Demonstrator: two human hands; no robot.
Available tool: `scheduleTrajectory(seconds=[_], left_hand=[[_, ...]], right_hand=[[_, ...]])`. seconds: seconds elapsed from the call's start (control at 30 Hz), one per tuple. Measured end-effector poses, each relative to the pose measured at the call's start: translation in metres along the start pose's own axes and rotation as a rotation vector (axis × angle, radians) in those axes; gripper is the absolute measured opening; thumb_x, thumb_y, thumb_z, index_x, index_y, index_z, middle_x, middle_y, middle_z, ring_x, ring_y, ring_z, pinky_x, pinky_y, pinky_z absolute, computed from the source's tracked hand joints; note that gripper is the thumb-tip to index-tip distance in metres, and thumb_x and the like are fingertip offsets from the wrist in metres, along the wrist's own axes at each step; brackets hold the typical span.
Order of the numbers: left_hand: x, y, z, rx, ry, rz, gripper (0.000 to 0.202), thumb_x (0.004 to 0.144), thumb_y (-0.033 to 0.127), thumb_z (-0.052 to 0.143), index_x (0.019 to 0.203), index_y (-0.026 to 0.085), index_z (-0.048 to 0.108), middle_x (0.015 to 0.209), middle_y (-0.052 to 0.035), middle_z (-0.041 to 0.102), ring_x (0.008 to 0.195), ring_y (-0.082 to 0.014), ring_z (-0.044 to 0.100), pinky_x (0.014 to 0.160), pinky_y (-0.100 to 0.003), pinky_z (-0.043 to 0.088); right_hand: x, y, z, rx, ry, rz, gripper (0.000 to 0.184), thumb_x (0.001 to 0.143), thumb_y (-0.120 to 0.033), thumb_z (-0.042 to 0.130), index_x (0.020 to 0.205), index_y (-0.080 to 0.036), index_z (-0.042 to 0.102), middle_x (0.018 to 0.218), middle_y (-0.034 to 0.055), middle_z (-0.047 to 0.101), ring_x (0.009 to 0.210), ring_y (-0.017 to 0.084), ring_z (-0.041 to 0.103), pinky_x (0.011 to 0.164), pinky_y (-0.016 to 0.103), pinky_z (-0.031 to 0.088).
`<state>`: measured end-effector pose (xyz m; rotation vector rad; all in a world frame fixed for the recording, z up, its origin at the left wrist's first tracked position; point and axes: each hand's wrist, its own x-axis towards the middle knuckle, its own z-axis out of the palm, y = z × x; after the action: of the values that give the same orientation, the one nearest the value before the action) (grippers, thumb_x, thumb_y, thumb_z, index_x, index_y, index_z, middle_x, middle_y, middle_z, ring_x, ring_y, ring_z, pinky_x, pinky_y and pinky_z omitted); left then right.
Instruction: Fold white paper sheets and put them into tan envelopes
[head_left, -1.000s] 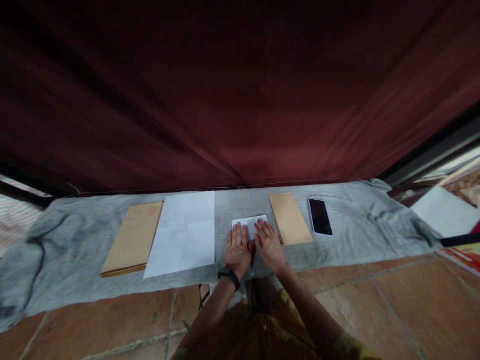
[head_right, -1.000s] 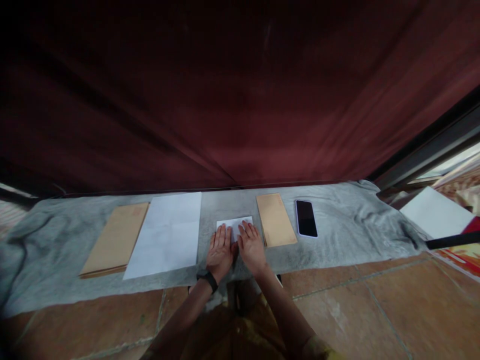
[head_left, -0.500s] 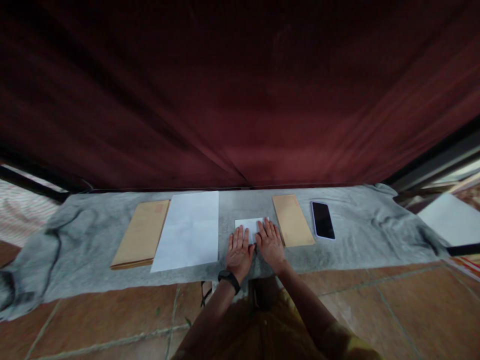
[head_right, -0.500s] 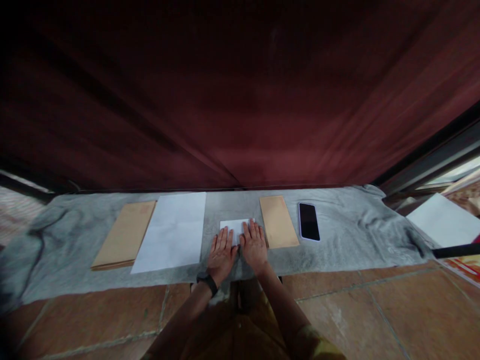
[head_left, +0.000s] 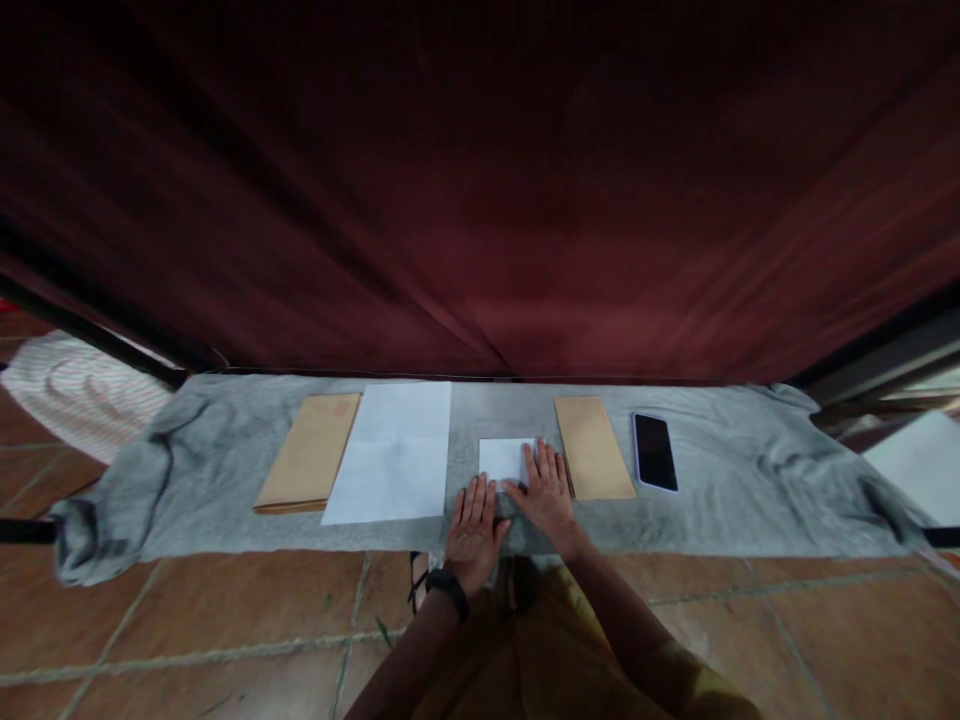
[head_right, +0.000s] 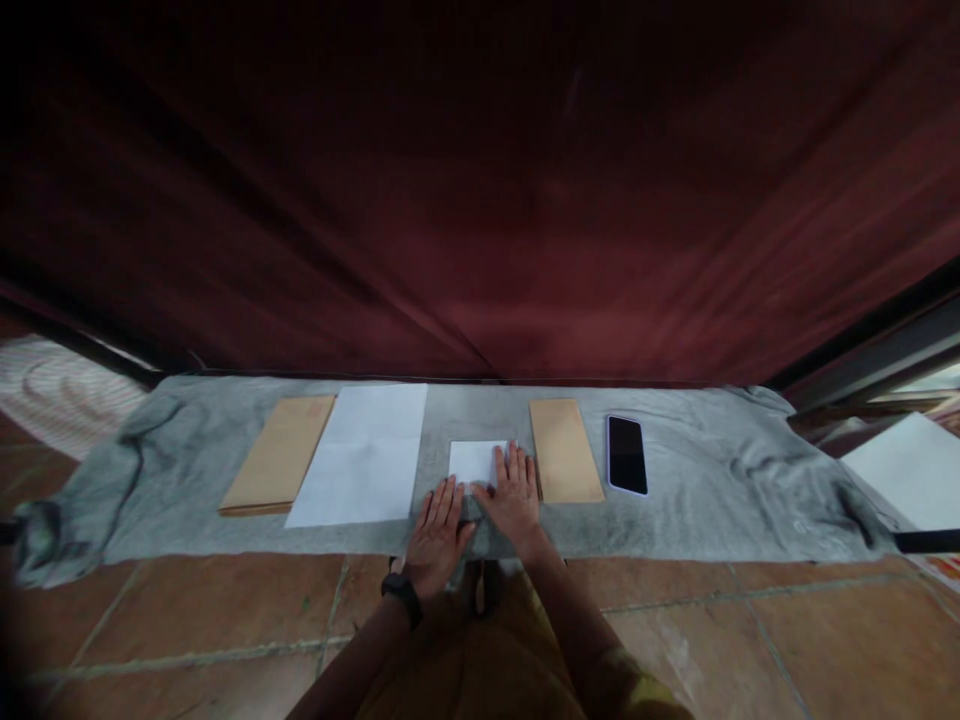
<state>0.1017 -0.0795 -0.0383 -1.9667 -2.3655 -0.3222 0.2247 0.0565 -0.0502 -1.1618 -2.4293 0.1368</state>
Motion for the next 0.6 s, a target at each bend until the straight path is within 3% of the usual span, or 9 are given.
scheduleTrajectory(seconds=[0.4,0.6], left_hand=[[-0.005,0.005,0.004,0.025,0.031,-0.047,0.065,0.098,0.043,0.040,0.154,0.012,0.032,0.158,-0.0149,0.040,0.148,-0.0271,0.034,0.119,-0.050,0.033],[-0.007,0.000,0.000,0.032,0.031,-0.036,0.063,0.099,0.044,0.041,0.152,0.010,0.038,0.156,-0.0156,0.042,0.147,-0.0271,0.036,0.118,-0.047,0.034]], right_hand=[[-0.001,0.009,-0.003,-0.007,-0.041,-0.042,0.064,0.099,-0.041,0.051,0.153,-0.010,0.035,0.160,0.0242,0.030,0.147,0.037,0.031,0.113,0.058,0.033],[-0.004,0.018,-0.001,0.018,-0.071,-0.065,0.056,0.101,-0.029,0.043,0.153,-0.012,0.034,0.161,0.0195,0.030,0.148,0.032,0.030,0.115,0.054,0.034]])
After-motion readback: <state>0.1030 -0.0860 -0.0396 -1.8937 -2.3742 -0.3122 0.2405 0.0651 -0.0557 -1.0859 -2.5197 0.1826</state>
